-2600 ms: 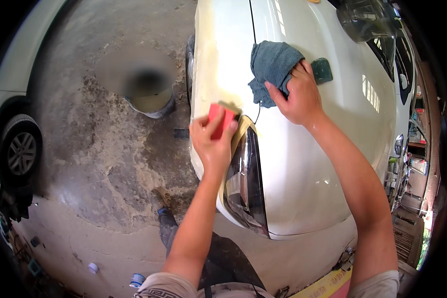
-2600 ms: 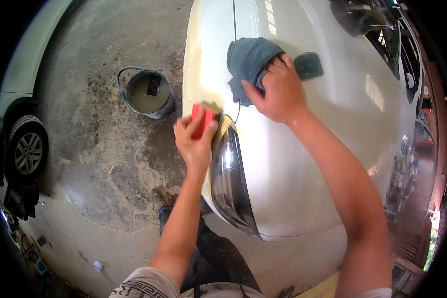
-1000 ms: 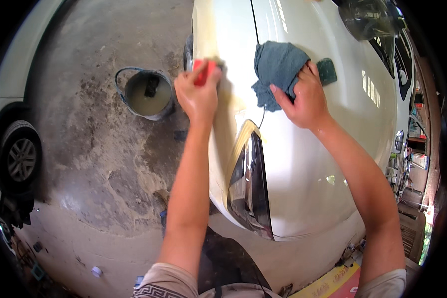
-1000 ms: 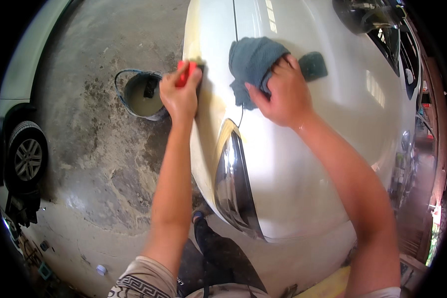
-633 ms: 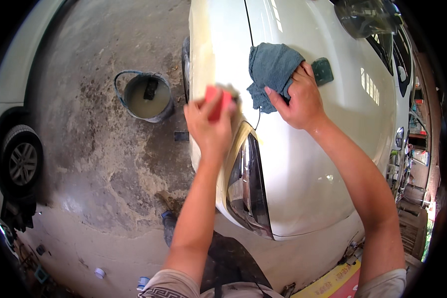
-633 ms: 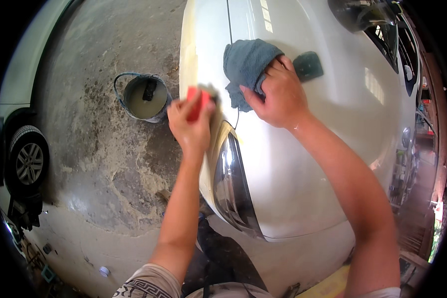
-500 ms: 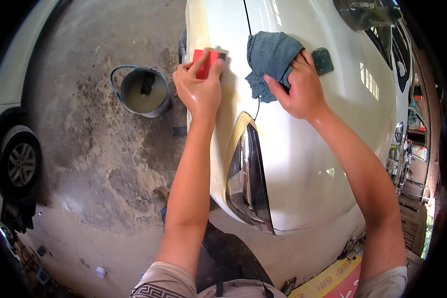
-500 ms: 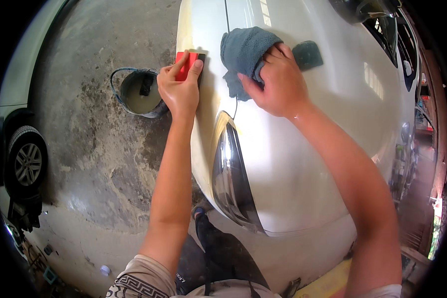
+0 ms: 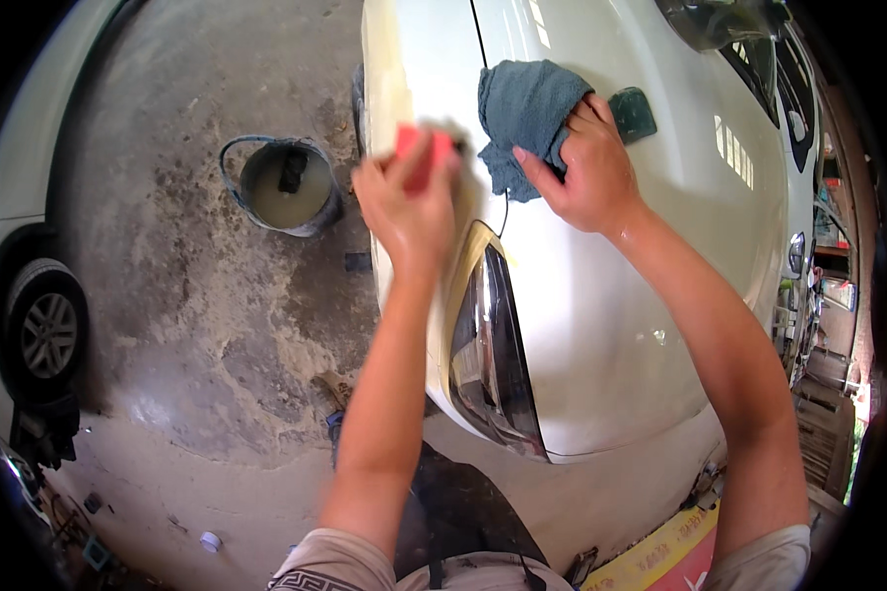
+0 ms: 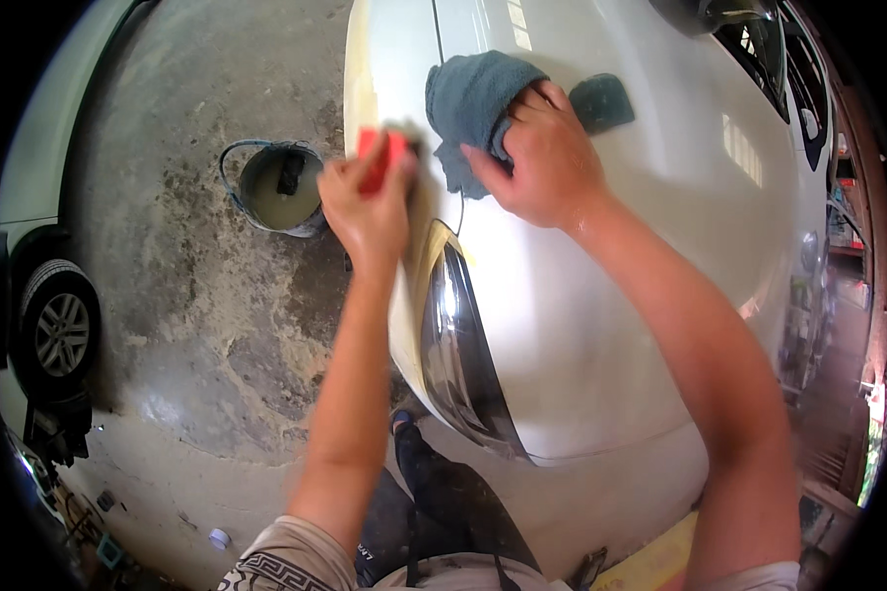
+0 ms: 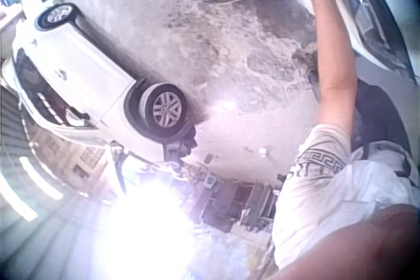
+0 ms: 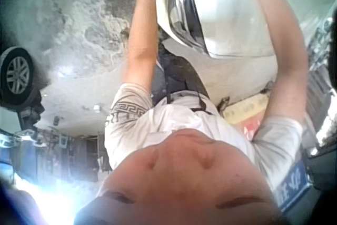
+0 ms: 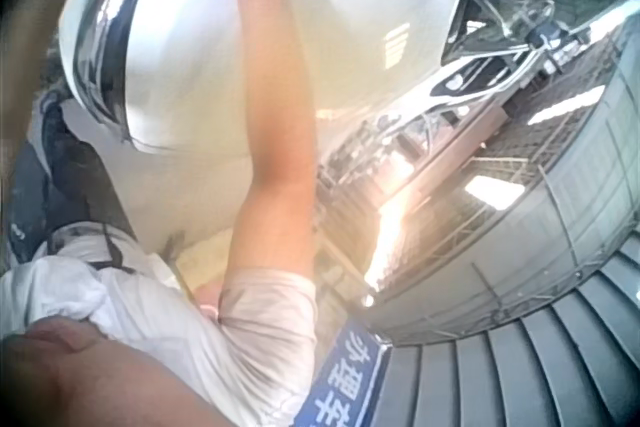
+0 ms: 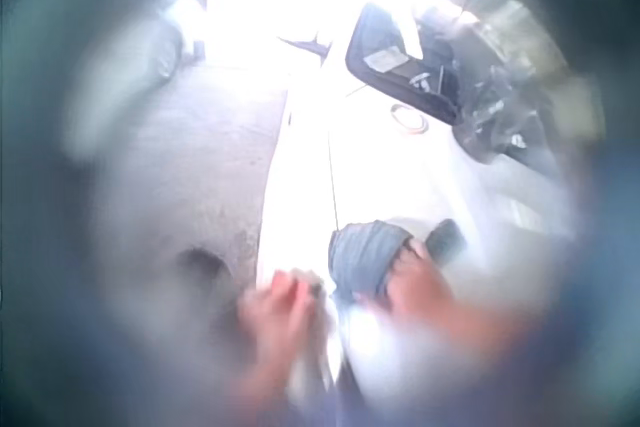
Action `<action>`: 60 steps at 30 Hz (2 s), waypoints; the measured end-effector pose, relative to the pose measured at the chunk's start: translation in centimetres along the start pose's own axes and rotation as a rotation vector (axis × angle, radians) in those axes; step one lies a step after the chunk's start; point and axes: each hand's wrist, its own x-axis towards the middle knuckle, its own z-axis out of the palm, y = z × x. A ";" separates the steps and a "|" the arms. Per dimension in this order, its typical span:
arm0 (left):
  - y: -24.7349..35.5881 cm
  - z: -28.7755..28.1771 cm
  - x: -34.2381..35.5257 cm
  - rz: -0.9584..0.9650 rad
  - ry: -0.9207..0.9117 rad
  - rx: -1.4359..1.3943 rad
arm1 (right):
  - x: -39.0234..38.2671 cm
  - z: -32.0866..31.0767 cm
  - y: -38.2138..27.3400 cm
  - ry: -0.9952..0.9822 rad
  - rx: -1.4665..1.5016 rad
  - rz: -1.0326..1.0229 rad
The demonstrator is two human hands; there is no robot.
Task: The person sands the front bumper and hood of a white car using a sanding block and a cloth. They repeatedly dip the block into a bucket of water and wipe the surface while working on the front left area and the hood.
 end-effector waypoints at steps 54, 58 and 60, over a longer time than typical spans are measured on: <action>-4.8 -1.3 -2.9 -0.159 -0.033 -0.127 | 0.0 0.2 0.1 -0.025 0.027 0.022; -2.9 -3.4 -8.6 -0.134 -0.066 -0.128 | 0.1 -0.6 0.3 -0.039 0.022 0.012; -4.5 -2.4 -6.0 -0.133 -0.057 -0.123 | 0.5 -0.4 -0.2 0.006 0.036 -0.006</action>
